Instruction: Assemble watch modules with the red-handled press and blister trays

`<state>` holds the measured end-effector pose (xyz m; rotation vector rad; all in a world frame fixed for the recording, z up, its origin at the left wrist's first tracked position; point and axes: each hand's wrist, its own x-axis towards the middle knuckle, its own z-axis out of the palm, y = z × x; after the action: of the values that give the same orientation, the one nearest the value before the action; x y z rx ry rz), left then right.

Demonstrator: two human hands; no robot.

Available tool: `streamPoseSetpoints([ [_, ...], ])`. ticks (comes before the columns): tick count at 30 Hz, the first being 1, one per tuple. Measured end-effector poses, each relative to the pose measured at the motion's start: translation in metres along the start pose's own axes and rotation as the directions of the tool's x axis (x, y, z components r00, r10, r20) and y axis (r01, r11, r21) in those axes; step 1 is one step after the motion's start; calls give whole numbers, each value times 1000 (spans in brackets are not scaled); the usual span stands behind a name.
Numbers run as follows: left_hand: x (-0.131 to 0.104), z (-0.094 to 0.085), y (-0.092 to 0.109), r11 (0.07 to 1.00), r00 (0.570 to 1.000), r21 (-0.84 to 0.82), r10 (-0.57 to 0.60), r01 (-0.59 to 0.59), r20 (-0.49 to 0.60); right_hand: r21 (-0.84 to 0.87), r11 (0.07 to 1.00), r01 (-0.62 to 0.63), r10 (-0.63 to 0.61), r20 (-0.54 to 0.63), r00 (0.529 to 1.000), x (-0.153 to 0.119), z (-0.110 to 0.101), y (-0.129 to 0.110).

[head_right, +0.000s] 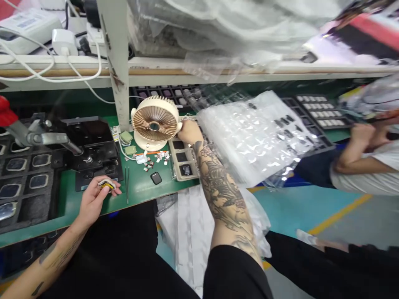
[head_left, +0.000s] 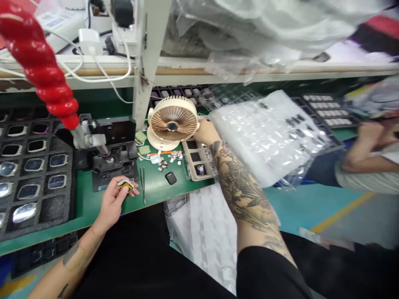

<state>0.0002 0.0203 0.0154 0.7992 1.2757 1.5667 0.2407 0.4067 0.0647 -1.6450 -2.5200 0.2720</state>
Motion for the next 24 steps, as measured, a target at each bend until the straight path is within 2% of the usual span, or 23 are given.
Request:
streamPoseSetpoints([
  [3,-3,-1,-1,999,1000,52,-4,4,-16,-10,1000,15,-15,19,1000,-3,-2,-2],
  [8,-9,-10,-7,958,997,288,-20,-1,72,-15,1000,-17,18,11,1000,-7,5,-4],
  [12,-9,-14,-10,905,992,407,94,-120,85,-7,1000,-28,27,-21,999,-14,2,-1],
  [16,-6,-12,-9,884,977,417,175,-212,124,2,1000,-17,17,-54,998,-24,-7,2],
  [18,-5,-10,-8,907,981,376,157,-188,111,9,1000,-16,17,-73,997,-30,-9,3],
  [21,-7,-8,-9,950,994,299,62,-84,85,19,1000,-24,26,-119,993,-36,-7,3],
  [24,-9,-5,-10,957,998,289,11,-26,55,32,999,-24,29,-163,986,-40,-4,4],
])
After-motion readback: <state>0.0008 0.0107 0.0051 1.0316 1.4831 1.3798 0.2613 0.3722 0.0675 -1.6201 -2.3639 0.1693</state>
